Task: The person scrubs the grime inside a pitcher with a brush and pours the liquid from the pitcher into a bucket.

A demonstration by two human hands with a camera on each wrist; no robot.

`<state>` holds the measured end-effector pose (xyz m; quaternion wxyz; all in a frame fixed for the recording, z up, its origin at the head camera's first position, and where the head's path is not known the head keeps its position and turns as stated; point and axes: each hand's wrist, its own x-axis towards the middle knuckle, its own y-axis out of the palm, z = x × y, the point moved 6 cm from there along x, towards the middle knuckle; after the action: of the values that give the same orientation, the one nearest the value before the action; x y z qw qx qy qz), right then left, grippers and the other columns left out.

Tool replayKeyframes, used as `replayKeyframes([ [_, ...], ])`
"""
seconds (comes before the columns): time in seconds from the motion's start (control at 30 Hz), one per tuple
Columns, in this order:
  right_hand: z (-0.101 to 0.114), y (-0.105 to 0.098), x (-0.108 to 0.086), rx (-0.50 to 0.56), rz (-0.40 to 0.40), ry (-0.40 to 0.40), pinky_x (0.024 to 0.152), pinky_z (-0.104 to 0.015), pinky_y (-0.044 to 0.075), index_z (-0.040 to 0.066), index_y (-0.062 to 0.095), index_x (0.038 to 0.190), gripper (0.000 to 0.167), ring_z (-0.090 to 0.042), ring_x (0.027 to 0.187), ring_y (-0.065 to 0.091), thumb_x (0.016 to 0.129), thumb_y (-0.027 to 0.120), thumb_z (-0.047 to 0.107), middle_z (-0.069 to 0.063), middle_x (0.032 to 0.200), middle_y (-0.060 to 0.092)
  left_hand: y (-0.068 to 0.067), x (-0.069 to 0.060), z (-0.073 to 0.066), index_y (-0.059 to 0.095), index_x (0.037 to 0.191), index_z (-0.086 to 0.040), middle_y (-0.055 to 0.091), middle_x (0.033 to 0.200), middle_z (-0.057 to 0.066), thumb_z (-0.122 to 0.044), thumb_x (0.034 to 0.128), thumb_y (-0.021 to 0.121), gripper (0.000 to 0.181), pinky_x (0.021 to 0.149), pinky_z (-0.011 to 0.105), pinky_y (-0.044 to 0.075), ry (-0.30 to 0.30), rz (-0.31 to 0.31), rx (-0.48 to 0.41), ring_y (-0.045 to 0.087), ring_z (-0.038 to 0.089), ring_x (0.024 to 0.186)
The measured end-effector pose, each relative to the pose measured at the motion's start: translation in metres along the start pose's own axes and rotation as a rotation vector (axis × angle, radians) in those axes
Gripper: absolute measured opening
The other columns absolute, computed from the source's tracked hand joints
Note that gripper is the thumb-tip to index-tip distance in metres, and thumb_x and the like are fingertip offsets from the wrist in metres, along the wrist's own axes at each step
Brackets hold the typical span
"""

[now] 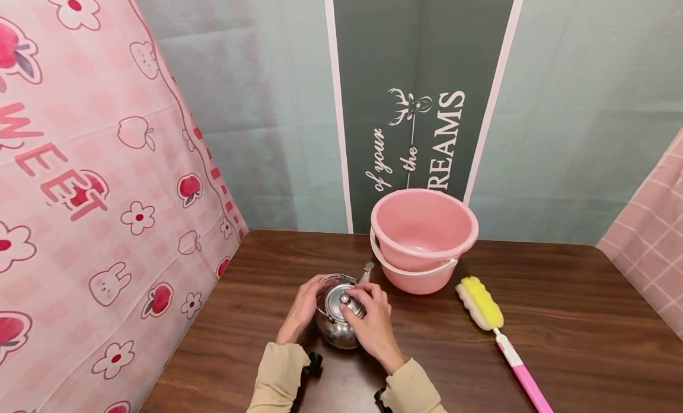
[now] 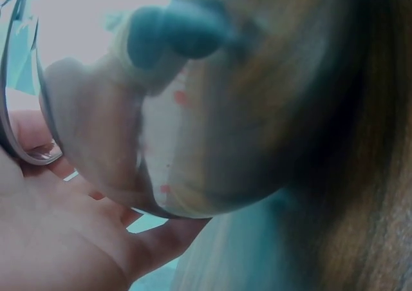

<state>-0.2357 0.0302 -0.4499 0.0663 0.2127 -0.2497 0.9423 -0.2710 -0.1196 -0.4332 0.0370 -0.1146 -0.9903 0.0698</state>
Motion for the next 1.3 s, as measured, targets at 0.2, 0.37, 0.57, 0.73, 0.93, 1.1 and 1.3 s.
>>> replayKeyframes([
  [0.2, 0.0014, -0.0011, 0.0011, -0.003, -0.002, -0.009, 0.088, -0.045, 0.031, 0.017, 0.073, 0.103, 0.026, -0.026, 0.112, 0.047, 0.078, 0.076, 0.022, -0.005, 0.117, 0.056, -0.0005, 0.0009, 0.0005, 0.056, 0.121, 0.012, 0.057, 0.126, 0.032, -0.004, 0.1024, 0.029, 0.038, 0.11, 0.054, 0.034, -0.001, -0.004, 0.004, 0.05, 0.043, 0.125],
  [0.37, 0.0022, -0.0018, 0.0044, -0.002, 0.005, -0.006, 0.086, -0.044, 0.032, 0.016, 0.073, 0.102, 0.026, -0.024, 0.111, 0.048, 0.078, 0.077, 0.021, -0.004, 0.115, 0.057, -0.0016, 0.0019, 0.0001, 0.057, 0.121, 0.011, 0.059, 0.125, 0.03, -0.006, 0.1028, 0.029, 0.037, 0.11, 0.053, 0.034, -0.005, -0.014, 0.007, 0.052, 0.04, 0.125],
  [0.57, 0.0021, -0.0018, 0.0058, -0.007, 0.023, 0.009, 0.086, -0.043, 0.032, 0.016, 0.073, 0.102, 0.025, -0.023, 0.11, 0.048, 0.078, 0.077, 0.021, -0.003, 0.115, 0.057, -0.0016, 0.0007, -0.001, 0.058, 0.121, 0.009, 0.061, 0.125, 0.028, -0.008, 0.1032, 0.03, 0.038, 0.11, 0.053, 0.034, -0.025, -0.028, 0.014, 0.052, 0.04, 0.124],
  [0.73, 0.0029, -0.0022, 0.0058, -0.009, 0.035, 0.012, 0.086, -0.043, 0.032, 0.016, 0.073, 0.102, 0.024, -0.024, 0.11, 0.048, 0.078, 0.077, 0.021, -0.004, 0.116, 0.057, -0.0012, 0.0005, -0.0014, 0.059, 0.12, 0.009, 0.062, 0.123, 0.027, -0.007, 0.1028, 0.03, 0.037, 0.109, 0.052, 0.035, -0.018, -0.031, 0.017, 0.054, 0.039, 0.123],
  [0.93, 0.0036, -0.0033, 0.0056, -0.012, 0.045, 0.014, 0.086, -0.041, 0.031, 0.016, 0.073, 0.101, 0.023, -0.024, 0.11, 0.048, 0.079, 0.077, 0.022, -0.005, 0.117, 0.057, -0.0004, 0.0001, -0.0015, 0.057, 0.12, 0.012, 0.06, 0.124, 0.03, -0.005, 0.1025, 0.029, 0.038, 0.109, 0.054, 0.034, -0.006, -0.019, 0.009, 0.052, 0.041, 0.123],
  [1.1, 0.0034, -0.0039, 0.0064, -0.012, 0.055, 0.016, 0.084, -0.04, 0.031, 0.016, 0.072, 0.101, 0.023, -0.024, 0.11, 0.047, 0.08, 0.076, 0.023, -0.005, 0.117, 0.057, -0.0001, 0.0005, -0.0005, 0.057, 0.121, 0.012, 0.059, 0.125, 0.03, -0.006, 0.1027, 0.028, 0.038, 0.11, 0.054, 0.034, -0.018, -0.014, 0.012, 0.052, 0.041, 0.124],
  [1.3, 0.0058, -0.0055, 0.0073, -0.003, 0.065, 0.025, 0.085, -0.04, 0.031, 0.015, 0.072, 0.102, 0.023, -0.026, 0.111, 0.048, 0.08, 0.076, 0.022, -0.006, 0.117, 0.057, -0.0008, -0.0003, -0.0006, 0.057, 0.122, 0.01, 0.059, 0.126, 0.029, -0.008, 0.1031, 0.029, 0.038, 0.11, 0.054, 0.033, -0.023, -0.016, 0.015, 0.052, 0.04, 0.124],
])
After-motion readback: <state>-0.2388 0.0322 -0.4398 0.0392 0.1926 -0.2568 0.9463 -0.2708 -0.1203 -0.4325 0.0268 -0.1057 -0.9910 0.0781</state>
